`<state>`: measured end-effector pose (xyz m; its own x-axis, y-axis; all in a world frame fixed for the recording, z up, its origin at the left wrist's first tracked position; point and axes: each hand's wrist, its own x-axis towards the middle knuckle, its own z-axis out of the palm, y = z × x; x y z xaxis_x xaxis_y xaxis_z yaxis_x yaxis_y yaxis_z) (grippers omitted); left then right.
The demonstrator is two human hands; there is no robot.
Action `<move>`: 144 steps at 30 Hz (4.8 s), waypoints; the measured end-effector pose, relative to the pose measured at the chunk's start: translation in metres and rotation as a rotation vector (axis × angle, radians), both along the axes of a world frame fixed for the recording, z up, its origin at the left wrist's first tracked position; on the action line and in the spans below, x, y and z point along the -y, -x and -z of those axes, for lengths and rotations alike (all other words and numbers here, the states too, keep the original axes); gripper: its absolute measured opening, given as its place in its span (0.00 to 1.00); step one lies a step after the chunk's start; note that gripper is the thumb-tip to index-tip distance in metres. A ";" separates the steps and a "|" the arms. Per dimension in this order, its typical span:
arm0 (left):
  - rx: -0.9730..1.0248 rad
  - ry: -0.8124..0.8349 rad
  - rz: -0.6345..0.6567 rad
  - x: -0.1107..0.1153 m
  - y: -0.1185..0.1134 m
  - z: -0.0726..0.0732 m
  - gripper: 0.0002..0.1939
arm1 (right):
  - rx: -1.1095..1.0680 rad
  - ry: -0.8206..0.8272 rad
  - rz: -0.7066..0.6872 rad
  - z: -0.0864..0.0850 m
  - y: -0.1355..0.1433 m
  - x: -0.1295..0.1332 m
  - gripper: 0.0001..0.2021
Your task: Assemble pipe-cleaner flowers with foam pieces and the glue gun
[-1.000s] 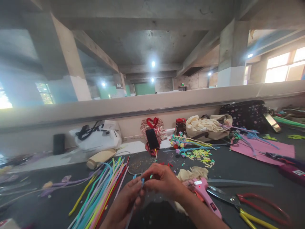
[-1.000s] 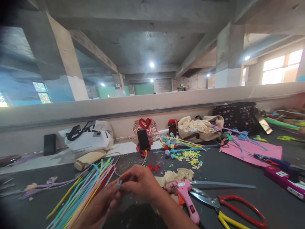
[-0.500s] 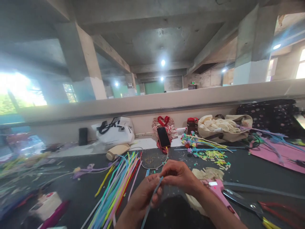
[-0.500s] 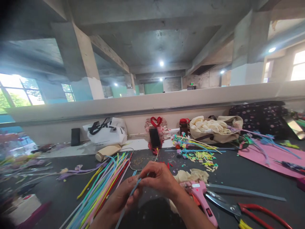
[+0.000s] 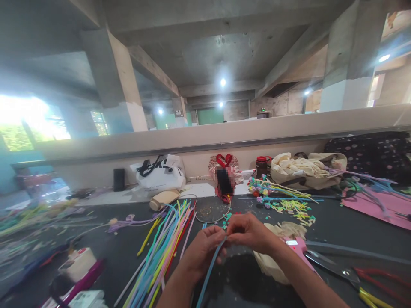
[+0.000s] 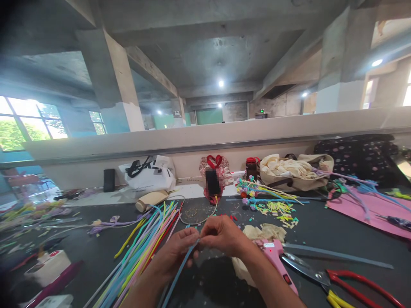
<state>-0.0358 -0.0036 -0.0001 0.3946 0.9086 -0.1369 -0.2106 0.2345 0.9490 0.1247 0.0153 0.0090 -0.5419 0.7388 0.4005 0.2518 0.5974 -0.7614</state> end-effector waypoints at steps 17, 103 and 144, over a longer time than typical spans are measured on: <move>-0.241 -0.039 -0.115 -0.006 -0.001 0.009 0.11 | 0.435 -0.289 0.298 0.011 0.008 -0.002 0.08; -0.384 -0.227 -0.106 -0.008 -0.005 0.016 0.16 | 0.094 0.268 0.205 0.005 0.008 -0.003 0.05; -0.441 -0.297 -0.109 -0.019 0.000 0.027 0.17 | 0.182 0.023 0.315 0.007 0.012 -0.001 0.06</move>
